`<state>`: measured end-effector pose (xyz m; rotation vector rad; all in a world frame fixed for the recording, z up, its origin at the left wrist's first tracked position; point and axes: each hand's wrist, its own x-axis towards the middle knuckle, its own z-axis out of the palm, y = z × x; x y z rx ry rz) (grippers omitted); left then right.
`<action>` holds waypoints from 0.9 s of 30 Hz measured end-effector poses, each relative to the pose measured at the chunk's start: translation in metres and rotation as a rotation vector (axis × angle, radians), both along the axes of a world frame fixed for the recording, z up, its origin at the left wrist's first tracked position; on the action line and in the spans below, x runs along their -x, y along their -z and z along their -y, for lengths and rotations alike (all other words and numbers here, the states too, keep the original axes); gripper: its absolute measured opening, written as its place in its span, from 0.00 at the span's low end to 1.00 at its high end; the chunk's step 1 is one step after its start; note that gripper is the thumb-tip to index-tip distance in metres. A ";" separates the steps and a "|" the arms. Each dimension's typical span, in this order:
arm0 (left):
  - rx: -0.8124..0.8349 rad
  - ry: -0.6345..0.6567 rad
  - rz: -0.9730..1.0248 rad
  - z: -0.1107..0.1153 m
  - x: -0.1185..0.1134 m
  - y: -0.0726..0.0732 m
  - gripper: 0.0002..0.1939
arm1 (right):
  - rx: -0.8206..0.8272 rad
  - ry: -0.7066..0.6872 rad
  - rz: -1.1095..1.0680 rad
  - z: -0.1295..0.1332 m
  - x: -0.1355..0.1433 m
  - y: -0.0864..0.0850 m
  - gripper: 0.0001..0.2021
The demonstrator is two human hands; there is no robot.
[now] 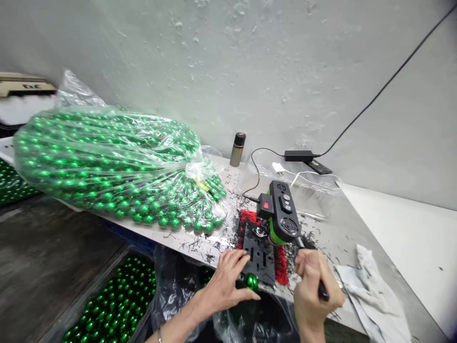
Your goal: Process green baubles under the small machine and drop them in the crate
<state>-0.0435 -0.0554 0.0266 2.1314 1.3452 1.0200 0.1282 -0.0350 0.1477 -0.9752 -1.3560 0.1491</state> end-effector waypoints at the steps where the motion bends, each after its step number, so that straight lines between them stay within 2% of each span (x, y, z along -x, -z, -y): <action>1: -0.025 -0.061 -0.054 -0.009 0.008 -0.004 0.28 | -0.020 0.011 -0.007 0.000 0.002 0.005 0.18; 4: -0.038 -0.330 -0.245 -0.065 0.037 -0.026 0.20 | -0.058 0.014 -0.011 0.000 0.004 0.017 0.18; 6: 0.084 -0.475 -0.393 -0.111 0.058 -0.042 0.19 | -0.073 0.011 -0.006 0.000 0.003 0.021 0.18; 9: 0.140 -0.503 -0.431 -0.164 0.079 -0.055 0.12 | -0.066 0.017 -0.001 0.000 0.002 0.023 0.17; 12: 0.162 -0.478 -0.402 -0.184 0.083 -0.056 0.07 | -0.054 0.032 -0.009 0.001 0.002 0.026 0.17; 16: 0.193 -0.456 -0.307 -0.178 0.084 -0.055 0.10 | -0.074 0.021 -0.005 0.001 0.002 0.027 0.18; 18: 0.232 -0.427 -0.155 -0.167 0.086 -0.058 0.15 | -0.082 0.004 0.007 0.001 0.002 0.027 0.17; 19: 0.282 -0.387 0.016 -0.159 0.086 -0.059 0.17 | -0.087 -0.002 0.010 0.001 0.002 0.026 0.17; 23: 0.628 -0.157 0.969 -0.116 0.077 -0.057 0.19 | -0.083 0.008 -0.005 0.001 0.003 0.024 0.17; 25: 0.766 -0.122 1.190 -0.096 0.066 -0.054 0.17 | -0.065 0.014 -0.001 0.001 0.004 0.023 0.16; 27: 0.849 -0.127 1.258 -0.080 0.051 -0.049 0.14 | -0.055 0.012 0.016 0.001 0.003 0.022 0.16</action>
